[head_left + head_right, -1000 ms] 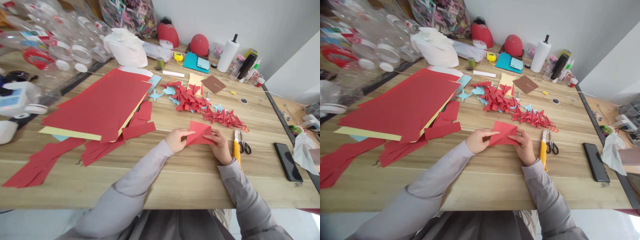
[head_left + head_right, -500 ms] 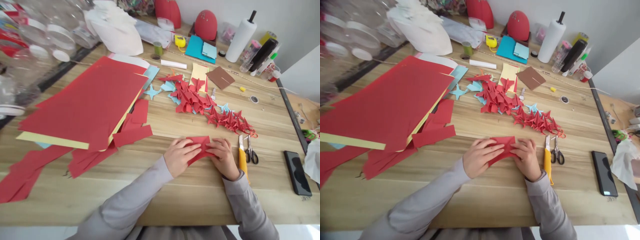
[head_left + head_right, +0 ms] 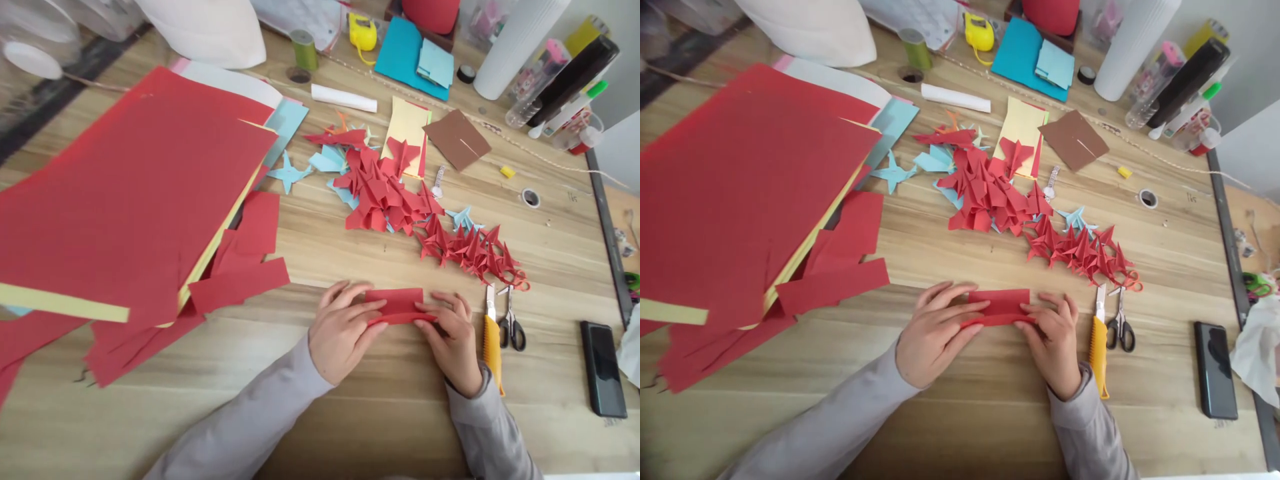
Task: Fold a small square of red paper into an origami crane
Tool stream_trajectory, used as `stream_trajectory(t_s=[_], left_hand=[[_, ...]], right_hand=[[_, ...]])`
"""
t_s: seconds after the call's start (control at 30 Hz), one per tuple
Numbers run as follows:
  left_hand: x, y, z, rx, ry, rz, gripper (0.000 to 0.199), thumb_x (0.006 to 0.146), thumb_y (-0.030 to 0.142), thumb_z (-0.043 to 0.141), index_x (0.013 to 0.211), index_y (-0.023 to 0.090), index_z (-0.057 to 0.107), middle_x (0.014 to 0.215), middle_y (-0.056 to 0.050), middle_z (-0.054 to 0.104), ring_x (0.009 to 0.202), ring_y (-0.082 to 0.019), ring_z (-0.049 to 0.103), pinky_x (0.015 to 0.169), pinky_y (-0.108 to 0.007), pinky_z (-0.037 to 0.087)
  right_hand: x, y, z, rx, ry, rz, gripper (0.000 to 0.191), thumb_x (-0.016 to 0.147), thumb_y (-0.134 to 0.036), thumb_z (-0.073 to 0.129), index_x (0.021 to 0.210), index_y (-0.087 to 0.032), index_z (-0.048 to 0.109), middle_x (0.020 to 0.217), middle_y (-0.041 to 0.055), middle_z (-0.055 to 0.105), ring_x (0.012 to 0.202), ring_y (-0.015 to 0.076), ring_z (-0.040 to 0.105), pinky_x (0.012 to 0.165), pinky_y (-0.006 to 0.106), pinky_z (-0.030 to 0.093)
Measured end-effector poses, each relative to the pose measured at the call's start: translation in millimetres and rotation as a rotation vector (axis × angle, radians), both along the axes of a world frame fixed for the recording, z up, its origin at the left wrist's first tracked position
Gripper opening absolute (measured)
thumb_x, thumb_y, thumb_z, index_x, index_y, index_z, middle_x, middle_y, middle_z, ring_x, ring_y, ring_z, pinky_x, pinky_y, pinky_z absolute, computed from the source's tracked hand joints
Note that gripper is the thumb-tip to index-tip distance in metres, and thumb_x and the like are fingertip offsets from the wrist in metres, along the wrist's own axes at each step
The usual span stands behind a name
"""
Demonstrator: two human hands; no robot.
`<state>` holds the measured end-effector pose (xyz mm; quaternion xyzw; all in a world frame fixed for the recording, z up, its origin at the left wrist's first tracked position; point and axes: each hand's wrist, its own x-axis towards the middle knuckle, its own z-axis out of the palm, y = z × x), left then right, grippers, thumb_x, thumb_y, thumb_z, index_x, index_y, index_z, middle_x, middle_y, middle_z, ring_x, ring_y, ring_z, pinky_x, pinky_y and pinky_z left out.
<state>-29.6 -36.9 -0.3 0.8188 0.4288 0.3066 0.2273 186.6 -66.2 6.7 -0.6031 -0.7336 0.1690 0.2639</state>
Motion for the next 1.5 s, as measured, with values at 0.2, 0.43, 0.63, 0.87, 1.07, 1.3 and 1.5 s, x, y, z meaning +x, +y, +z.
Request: stream_trajectory(t_s=[0.2, 0.43, 0.63, 0.87, 1.07, 1.3, 1.5], left_hand=[[8, -4, 5.8, -0.099, -0.055, 0.199, 0.028, 0.081, 0.023, 0.053, 0.108, 0.019, 0.05, 0.102, -0.008, 0.067, 0.101, -0.019, 0.058, 0.1, -0.044, 0.03], [10, -7, 8.8, -0.122, -0.108, 0.269, 0.044, 0.081, 0.022, 0.053, 0.123, 0.019, 0.038, 0.082, -0.004, 0.071, 0.097, -0.021, 0.06, 0.1, -0.045, 0.031], [11, -5, 5.5, -0.076, -0.065, 0.312, 0.049, 0.078, 0.019, 0.054, 0.125, 0.02, 0.037, 0.076, -0.002, 0.07, 0.09, -0.021, 0.061, 0.096, -0.047, 0.035], [15, -13, 15.4, 0.086, 0.082, 0.333, 0.045, 0.076, 0.016, 0.055, 0.12, 0.016, 0.045, 0.112, -0.013, 0.062, 0.111, -0.027, 0.052, 0.096, -0.05, 0.037], [33, -46, 12.7, 0.193, 0.267, 0.082, 0.038, 0.08, 0.023, 0.051, 0.115, 0.008, 0.055, 0.125, -0.013, 0.055, 0.122, -0.026, 0.043, 0.104, -0.038, 0.032], [36, -51, -0.6, 0.123, 0.341, 0.059, 0.048, 0.083, 0.034, 0.046, 0.122, 0.007, 0.049, 0.133, -0.015, 0.046, 0.128, -0.028, 0.035, 0.106, -0.04, 0.028], [35, -53, -3.9, 0.08, 0.381, 0.04, 0.054, 0.082, 0.038, 0.047, 0.127, 0.007, 0.043, 0.138, -0.017, 0.038, 0.131, -0.033, 0.028, 0.104, -0.045, 0.029]], right_hand=[[-8, 1, -0.9, 0.006, -0.005, -0.128, 0.008, 0.079, -0.025, 0.059, 0.072, -0.022, 0.06, 0.084, 0.004, 0.068, 0.094, 0.024, 0.056, 0.091, 0.049, 0.031], [-13, 2, 1.8, 0.016, -0.02, -0.134, 0.016, 0.076, -0.027, 0.063, 0.064, -0.022, 0.053, 0.079, 0.0034, 0.065, 0.091, 0.0241, 0.055, 0.091, 0.048, 0.031], [-17, 2, 2.6, 0.026, -0.02, -0.188, 0.012, 0.079, -0.025, 0.059, 0.071, -0.022, 0.05, 0.079, 0.004, 0.061, 0.083, 0.0216, 0.053, 0.077, 0.039, 0.038], [-17, 4, -0.1, 0.02, -0.077, -0.173, 0.011, 0.079, -0.026, 0.059, 0.073, -0.021, 0.052, 0.074, 0.0029, 0.059, 0.078, 0.0207, 0.051, 0.075, 0.038, 0.037], [-19, 4, -0.4, 0.034, -0.095, -0.178, 0.008, 0.077, -0.025, 0.062, 0.076, -0.021, 0.055, 0.073, 0.0028, 0.06, 0.079, 0.021, 0.053, 0.076, 0.039, 0.038], [-20, 4, 0.0, 0.059, -0.078, -0.21, 0.01, 0.074, -0.025, 0.065, 0.075, -0.019, 0.056, 0.077, 0.0043, 0.061, 0.079, 0.02, 0.055, 0.076, 0.039, 0.041], [-20, 3, 0.8, 0.063, -0.068, -0.217, 0.011, 0.074, -0.023, 0.065, 0.073, -0.019, 0.055, 0.078, 0.0036, 0.06, 0.078, 0.0187, 0.055, 0.076, 0.038, 0.042]])
